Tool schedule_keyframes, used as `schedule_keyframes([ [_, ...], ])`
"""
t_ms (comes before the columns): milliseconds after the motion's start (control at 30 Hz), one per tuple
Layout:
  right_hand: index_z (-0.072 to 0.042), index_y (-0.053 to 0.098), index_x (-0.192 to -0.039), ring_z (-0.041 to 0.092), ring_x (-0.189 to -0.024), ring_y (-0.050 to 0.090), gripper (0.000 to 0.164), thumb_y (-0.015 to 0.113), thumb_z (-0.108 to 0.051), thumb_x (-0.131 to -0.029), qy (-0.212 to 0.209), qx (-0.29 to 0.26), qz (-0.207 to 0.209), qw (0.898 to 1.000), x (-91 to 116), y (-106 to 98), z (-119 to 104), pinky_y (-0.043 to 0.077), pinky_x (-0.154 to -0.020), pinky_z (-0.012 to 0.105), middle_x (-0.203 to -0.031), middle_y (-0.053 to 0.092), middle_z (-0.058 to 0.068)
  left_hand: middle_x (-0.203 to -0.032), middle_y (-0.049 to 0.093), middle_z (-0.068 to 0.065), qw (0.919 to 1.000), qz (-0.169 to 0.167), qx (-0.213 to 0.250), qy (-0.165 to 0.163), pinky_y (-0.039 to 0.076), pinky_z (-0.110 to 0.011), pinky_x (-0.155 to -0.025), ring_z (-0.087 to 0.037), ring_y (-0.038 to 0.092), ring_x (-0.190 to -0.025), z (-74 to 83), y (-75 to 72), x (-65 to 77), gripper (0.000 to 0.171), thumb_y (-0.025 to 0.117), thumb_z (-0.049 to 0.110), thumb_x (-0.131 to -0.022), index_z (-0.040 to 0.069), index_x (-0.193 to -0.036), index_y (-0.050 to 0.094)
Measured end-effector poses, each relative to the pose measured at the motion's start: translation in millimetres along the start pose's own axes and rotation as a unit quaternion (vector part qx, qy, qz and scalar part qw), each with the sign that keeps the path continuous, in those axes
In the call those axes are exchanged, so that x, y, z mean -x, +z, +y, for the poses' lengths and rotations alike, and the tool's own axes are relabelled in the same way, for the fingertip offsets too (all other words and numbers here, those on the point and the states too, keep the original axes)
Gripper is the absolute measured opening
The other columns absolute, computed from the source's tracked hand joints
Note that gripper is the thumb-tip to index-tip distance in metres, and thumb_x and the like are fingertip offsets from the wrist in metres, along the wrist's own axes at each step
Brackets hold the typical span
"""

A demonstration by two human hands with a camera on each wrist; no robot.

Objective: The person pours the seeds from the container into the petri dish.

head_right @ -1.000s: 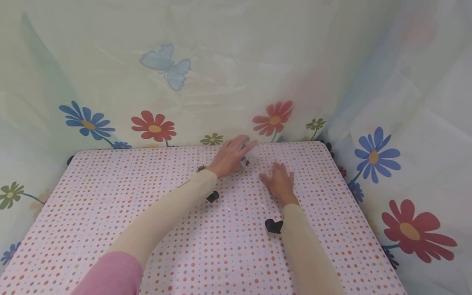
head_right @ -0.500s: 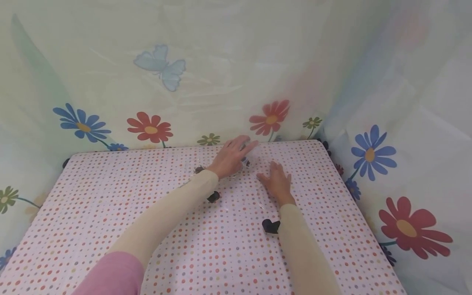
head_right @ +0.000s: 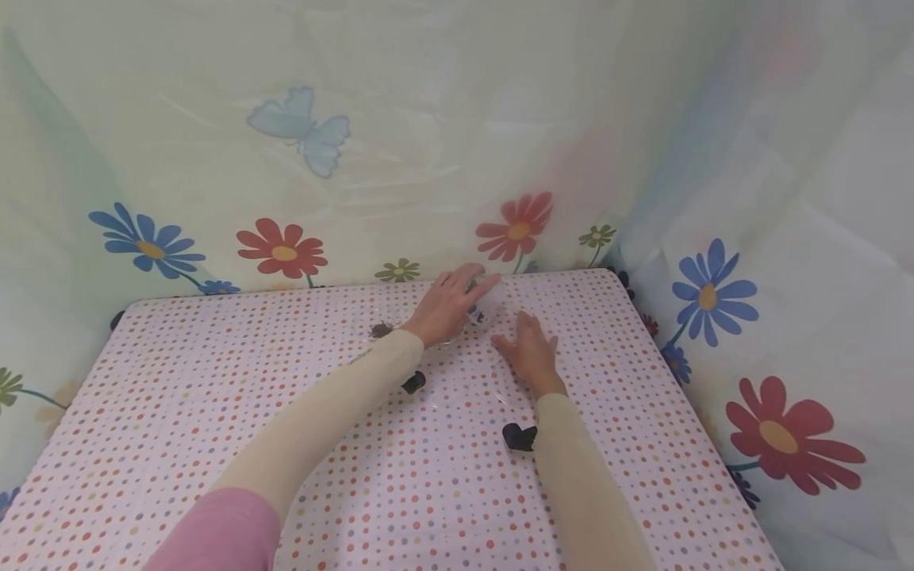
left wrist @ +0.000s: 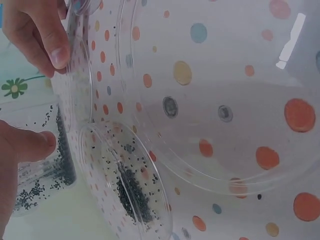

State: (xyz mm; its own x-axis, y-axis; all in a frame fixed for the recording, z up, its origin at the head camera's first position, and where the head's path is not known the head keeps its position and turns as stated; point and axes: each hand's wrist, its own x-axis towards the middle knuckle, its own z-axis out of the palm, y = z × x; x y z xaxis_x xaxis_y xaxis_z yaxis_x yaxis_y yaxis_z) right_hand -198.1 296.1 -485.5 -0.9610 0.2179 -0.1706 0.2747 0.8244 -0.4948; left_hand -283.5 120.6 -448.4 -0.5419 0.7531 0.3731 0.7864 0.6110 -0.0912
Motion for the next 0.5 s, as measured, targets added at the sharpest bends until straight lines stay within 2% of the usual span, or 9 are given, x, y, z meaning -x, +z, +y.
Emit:
schedule_keyframes([
  [367, 0.000, 0.014, -0.153, 0.040, -0.148, 0.014, 0.080, 0.053, -0.041, -0.097, -0.004, -0.011, -0.001, 1.000, -0.4, -0.7, 0.0, -0.001, -0.116, 0.066, -0.159, 0.018, 0.023, -0.155, 0.033, -0.005, 0.9999, -0.010, 0.002, 0.012, 0.034, -0.036, -0.116, -0.020, 0.028, -0.146, 2.0, -0.2, -3.4, 0.070, 0.058, 0.014, -0.095, 0.029, -0.153, 0.024],
  [500, 0.001, 0.014, -0.153, 0.040, -0.148, 0.014, 0.080, 0.053, -0.041, -0.097, -0.012, -0.018, 0.000, 1.000, -1.6, 0.1, 2.6, -0.002, -0.116, 0.067, -0.159, 0.018, 0.023, -0.157, 0.031, -0.003, 0.9993, -0.022, -0.003, 0.029, 0.032, -0.038, -0.118, -0.020, 0.026, -0.147, 3.2, -0.6, -5.0, 0.072, 0.060, 0.014, -0.094, 0.031, -0.153, 0.023],
])
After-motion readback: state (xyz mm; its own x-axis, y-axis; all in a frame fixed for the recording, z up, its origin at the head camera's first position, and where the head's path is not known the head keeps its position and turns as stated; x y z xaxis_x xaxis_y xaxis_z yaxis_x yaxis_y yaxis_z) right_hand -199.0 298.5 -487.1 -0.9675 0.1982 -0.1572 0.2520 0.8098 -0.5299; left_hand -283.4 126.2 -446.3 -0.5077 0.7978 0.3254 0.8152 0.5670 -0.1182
